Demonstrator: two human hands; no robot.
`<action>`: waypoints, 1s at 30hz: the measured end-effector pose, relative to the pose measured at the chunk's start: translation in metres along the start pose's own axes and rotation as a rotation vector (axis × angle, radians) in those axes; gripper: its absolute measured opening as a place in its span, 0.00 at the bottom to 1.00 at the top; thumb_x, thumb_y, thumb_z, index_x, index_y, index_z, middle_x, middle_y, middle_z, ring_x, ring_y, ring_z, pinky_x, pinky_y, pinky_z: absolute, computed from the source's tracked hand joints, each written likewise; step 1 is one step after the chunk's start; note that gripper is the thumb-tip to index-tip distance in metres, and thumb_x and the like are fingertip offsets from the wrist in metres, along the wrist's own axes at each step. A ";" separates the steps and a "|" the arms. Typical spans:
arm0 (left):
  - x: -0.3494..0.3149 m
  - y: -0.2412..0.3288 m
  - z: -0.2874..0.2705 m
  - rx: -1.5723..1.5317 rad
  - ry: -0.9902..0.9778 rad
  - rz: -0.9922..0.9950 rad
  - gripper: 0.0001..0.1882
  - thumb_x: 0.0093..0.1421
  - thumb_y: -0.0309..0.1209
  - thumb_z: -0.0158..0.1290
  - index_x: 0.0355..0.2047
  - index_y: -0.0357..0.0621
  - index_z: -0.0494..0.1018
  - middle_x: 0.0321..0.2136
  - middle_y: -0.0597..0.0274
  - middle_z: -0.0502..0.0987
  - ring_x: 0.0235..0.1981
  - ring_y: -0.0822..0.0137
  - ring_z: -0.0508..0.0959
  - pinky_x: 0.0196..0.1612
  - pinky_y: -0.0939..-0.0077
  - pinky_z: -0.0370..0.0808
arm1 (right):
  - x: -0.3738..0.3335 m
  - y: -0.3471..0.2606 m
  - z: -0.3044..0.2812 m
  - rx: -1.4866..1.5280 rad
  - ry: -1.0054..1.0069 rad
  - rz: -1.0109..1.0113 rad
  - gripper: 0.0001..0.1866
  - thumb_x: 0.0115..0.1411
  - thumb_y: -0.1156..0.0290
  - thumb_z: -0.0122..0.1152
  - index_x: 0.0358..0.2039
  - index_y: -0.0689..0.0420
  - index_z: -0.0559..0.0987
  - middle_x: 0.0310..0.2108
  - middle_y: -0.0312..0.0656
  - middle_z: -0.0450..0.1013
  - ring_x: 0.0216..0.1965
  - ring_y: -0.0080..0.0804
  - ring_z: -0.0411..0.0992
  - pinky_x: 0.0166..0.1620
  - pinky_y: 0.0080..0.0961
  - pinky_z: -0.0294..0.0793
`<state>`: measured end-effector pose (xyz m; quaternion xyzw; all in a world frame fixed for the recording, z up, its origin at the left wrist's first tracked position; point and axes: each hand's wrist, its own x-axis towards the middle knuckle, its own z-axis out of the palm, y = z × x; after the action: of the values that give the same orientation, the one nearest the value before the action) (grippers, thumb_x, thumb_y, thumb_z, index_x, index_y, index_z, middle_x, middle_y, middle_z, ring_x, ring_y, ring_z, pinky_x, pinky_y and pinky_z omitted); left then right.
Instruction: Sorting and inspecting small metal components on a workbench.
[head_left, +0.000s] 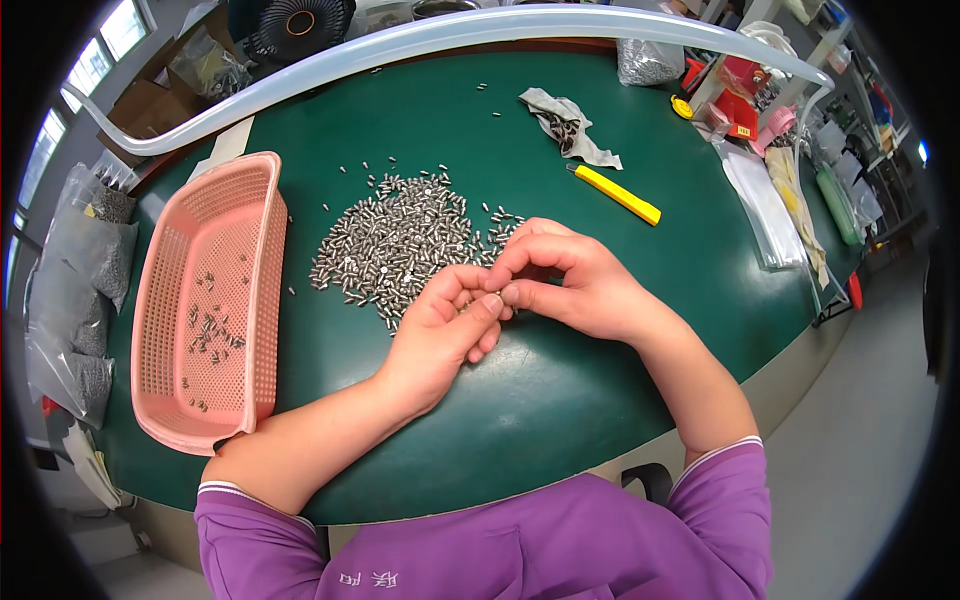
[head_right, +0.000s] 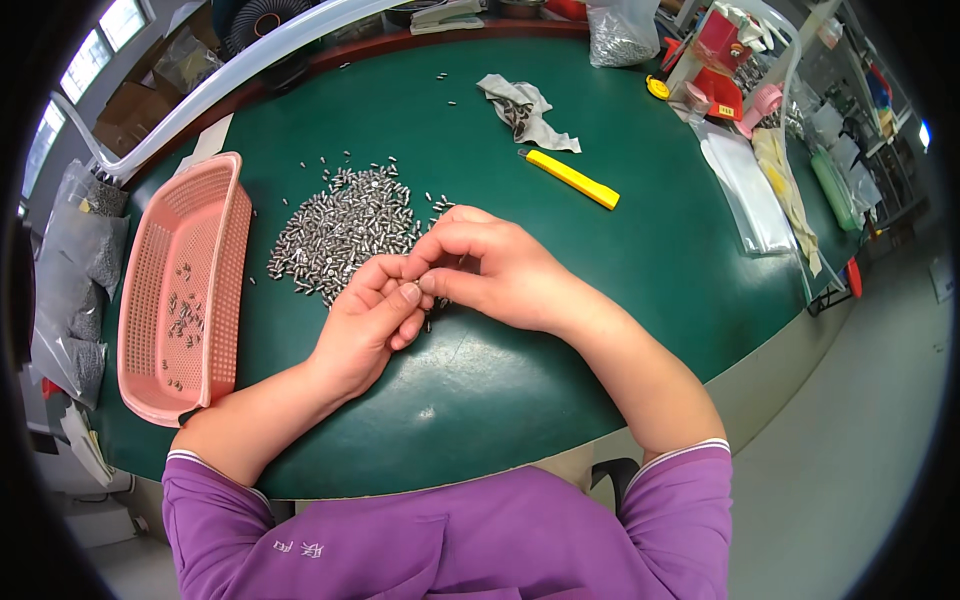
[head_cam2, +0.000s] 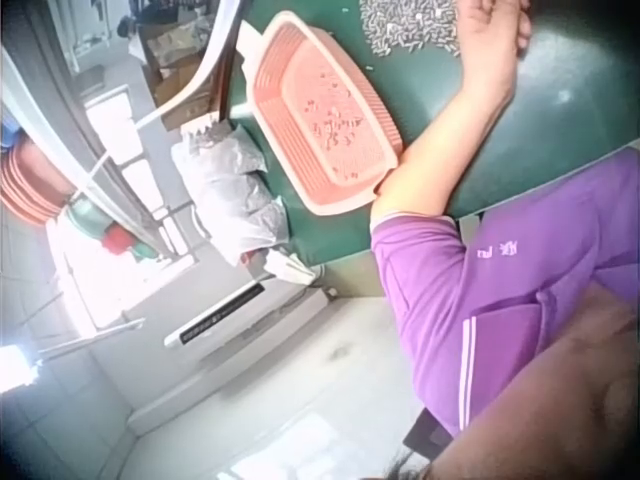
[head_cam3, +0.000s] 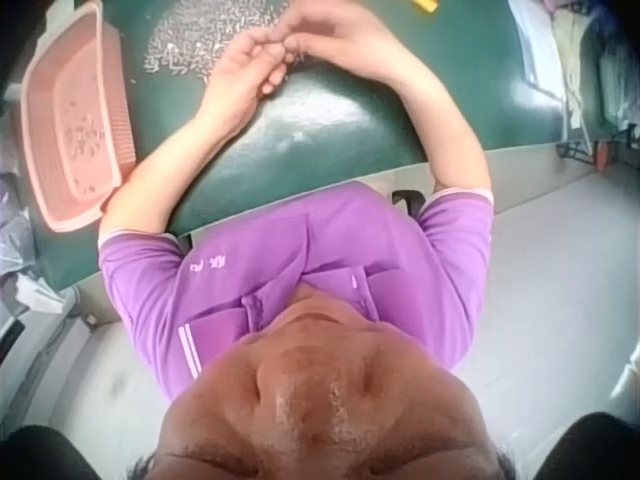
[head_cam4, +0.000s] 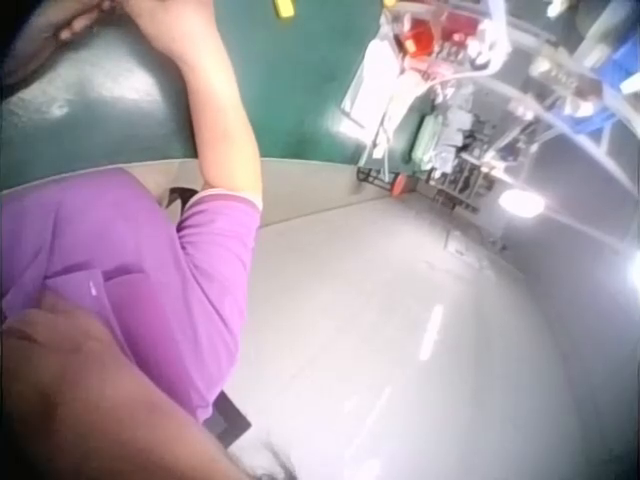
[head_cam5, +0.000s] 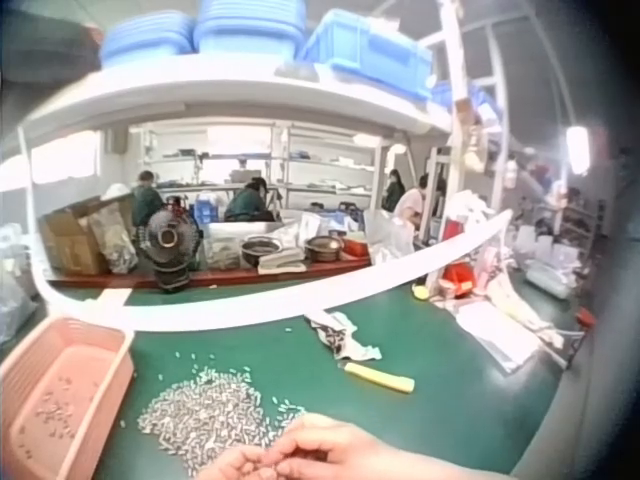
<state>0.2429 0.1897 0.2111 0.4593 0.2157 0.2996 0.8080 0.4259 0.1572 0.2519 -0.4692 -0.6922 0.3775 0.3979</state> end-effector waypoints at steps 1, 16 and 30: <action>0.000 -0.002 -0.002 -0.008 -0.001 0.010 0.08 0.63 0.28 0.45 0.42 0.41 0.65 0.29 0.63 0.71 0.22 0.79 0.67 0.23 0.88 0.64 | 0.001 0.000 0.000 0.030 0.019 0.010 0.08 0.52 0.78 0.61 0.34 0.59 0.76 0.32 0.34 0.68 0.33 0.21 0.68 0.35 0.18 0.70; -0.001 0.000 0.001 0.025 0.008 0.011 0.09 0.64 0.27 0.42 0.43 0.42 0.66 0.31 0.63 0.73 0.22 0.79 0.69 0.24 0.86 0.66 | -0.004 0.008 -0.016 -0.506 -0.014 0.200 0.07 0.48 0.75 0.64 0.29 0.59 0.76 0.27 0.41 0.70 0.28 0.30 0.71 0.34 0.25 0.73; -0.001 0.000 0.001 -0.005 0.016 -0.023 0.08 0.63 0.26 0.43 0.43 0.42 0.64 0.31 0.62 0.73 0.24 0.78 0.70 0.26 0.86 0.68 | -0.006 0.012 -0.012 -0.651 0.023 0.004 0.06 0.45 0.77 0.60 0.27 0.59 0.75 0.25 0.43 0.71 0.29 0.38 0.72 0.33 0.30 0.72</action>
<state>0.2429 0.1886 0.2121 0.4523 0.2268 0.2947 0.8106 0.4419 0.1567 0.2448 -0.5775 -0.7710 0.1316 0.2339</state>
